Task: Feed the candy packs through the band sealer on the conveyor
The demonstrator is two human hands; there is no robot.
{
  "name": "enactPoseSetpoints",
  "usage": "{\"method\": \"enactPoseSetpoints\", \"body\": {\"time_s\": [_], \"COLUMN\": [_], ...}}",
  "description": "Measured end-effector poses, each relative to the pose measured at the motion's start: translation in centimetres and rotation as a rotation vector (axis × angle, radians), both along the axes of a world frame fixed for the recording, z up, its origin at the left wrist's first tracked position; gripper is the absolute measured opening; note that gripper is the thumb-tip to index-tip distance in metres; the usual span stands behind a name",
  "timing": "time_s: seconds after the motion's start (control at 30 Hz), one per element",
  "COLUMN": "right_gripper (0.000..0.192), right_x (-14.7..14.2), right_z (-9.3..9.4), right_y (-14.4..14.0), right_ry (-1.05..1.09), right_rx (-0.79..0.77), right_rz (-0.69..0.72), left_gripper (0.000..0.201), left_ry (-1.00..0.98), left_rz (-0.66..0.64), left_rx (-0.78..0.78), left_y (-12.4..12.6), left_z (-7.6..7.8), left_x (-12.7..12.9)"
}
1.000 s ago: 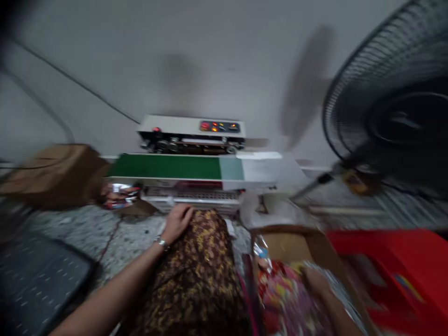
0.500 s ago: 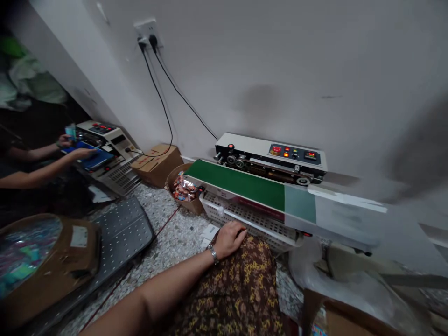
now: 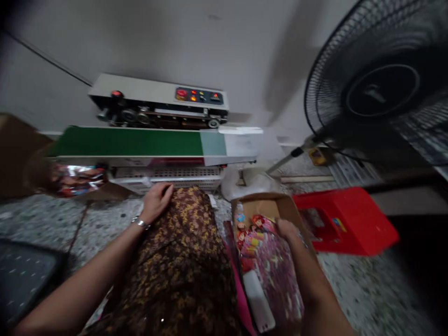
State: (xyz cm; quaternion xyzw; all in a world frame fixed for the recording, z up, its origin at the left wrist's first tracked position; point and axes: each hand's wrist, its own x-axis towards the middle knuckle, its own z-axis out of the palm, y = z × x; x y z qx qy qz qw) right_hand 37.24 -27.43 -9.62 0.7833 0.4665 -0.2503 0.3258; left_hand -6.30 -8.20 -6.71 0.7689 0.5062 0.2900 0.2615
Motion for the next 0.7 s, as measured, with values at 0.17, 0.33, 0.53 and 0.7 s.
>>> {"method": "enactPoseSetpoints", "body": {"time_s": [0.17,0.33,0.53,0.7], "right_gripper": [0.031,0.037,0.032,0.032], "right_x": [2.7,4.6,6.7,6.1], "right_z": [-0.1,1.9,5.2,7.7], "right_y": [-1.9,-1.6,-2.3,-1.0], "right_ry": [0.009,0.025,-0.003,-0.038], "right_rx": [-0.027,-0.035,-0.090,-0.086], "right_rz": [-0.048,-0.038,-0.033,-0.008], "left_gripper": [0.032,0.033,0.034,0.033], "left_ry": [0.112,0.147,0.136,0.110], "left_rz": [-0.010,-0.021,-0.024,-0.019], "left_rx": [0.089,0.102,0.098,0.089], "left_y": [0.4,0.7,0.5,0.8], "left_z": [-0.2,0.0,-0.1,-0.2], "left_x": [0.2,0.3,0.3,-0.3]}}
